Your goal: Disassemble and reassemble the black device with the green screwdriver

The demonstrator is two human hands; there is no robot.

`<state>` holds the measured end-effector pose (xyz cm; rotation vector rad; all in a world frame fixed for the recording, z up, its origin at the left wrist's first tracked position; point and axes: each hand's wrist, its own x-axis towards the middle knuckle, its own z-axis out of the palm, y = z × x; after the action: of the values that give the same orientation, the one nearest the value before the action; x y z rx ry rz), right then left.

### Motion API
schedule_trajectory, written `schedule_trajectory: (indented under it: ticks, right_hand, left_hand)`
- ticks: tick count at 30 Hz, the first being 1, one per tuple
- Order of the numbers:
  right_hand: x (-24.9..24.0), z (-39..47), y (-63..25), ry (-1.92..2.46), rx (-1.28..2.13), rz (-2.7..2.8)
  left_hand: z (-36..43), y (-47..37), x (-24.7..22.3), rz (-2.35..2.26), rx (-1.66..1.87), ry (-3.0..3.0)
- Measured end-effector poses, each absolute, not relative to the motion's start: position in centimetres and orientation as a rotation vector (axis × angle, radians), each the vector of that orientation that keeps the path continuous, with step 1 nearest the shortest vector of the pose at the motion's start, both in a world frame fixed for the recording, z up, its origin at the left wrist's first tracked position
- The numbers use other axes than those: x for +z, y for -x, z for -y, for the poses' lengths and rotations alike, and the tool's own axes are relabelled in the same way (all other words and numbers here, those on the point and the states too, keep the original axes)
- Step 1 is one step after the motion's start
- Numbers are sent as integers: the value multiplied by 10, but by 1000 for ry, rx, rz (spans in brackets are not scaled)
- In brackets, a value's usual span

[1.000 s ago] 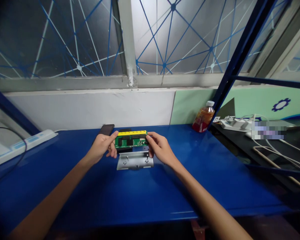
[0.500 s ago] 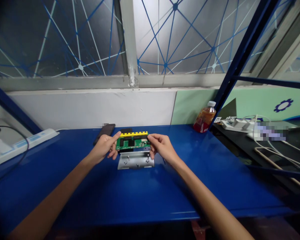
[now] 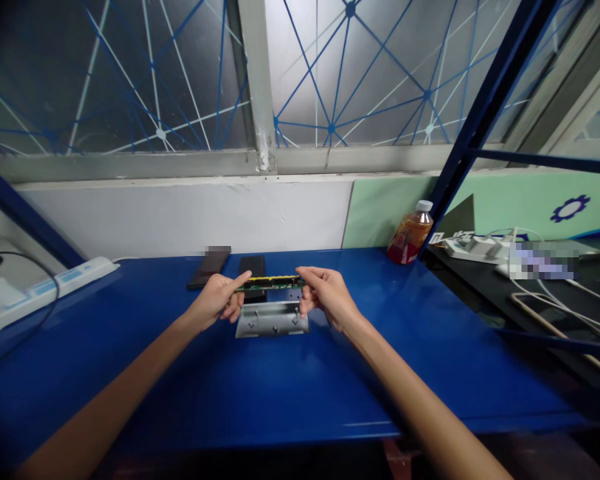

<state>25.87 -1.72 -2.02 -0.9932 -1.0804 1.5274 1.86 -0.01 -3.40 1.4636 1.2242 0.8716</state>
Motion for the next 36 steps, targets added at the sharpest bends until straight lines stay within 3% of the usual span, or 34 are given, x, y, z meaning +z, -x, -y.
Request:
schedule_trajectory:
  ticks: [18,26,36]
  right_hand:
    - [-22,16,-260,988,1522,1087]
    - [-22,18,-258,858,1301,1333]
    - [-20,33,-253,855,772,1660]
  left_hand:
    - [4,-21,-25,-1253,900,-1391]
    - [4,-20,-19,-1228,1076,-1521]
    - [-3,-17,-27,-1092,1062,-1463]
